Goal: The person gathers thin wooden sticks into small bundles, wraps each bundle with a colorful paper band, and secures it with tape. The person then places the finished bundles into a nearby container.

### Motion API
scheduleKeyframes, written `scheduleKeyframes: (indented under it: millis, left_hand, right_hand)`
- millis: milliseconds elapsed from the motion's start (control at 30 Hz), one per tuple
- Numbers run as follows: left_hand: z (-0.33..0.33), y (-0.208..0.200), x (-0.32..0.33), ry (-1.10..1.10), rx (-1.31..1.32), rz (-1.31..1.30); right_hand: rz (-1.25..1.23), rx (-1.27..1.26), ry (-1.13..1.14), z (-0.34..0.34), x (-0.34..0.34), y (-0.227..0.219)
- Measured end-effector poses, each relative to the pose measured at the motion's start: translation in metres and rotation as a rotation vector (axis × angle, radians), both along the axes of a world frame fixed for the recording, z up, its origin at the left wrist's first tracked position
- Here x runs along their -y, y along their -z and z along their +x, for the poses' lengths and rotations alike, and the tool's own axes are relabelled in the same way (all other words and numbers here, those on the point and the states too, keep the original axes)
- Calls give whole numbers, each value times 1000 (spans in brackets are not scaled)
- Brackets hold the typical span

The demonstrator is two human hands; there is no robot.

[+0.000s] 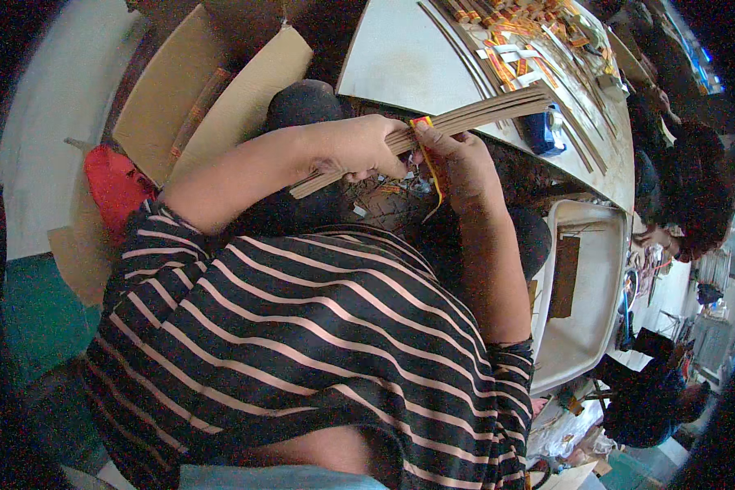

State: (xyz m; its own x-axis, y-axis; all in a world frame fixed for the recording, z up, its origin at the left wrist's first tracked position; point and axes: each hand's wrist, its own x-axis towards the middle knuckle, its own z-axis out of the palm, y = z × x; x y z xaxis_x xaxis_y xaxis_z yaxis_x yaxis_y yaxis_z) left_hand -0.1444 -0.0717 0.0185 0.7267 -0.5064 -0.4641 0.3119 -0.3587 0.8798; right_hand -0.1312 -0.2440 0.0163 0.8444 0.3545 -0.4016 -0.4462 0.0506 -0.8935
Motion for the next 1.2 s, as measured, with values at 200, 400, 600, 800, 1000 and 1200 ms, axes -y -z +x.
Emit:
scheduleKeyframes:
  millis: [200,400,600,800,1000,1200]
  left_hand:
    - [2,5,2,-38,-51,2]
    - [-8,3,4,-32,-33,64]
    - [-35,-4,9,-63,-6,122]
    - [-55,9,9,-37,69,-41]
    - [-62,14,11,-95,46,-165]
    - [-62,-8,7,-18,-77,-270]
  right_hand:
    - [4,-14,14,4,1,4]
    - [-47,25,-18,-9,-1,-5]
    - [-181,129,59,-34,-2,3]
    - [-124,85,10,-55,3,-13]
    - [-118,55,3,-57,3,-18]
    - [-137,43,-61,-55,13,-20]
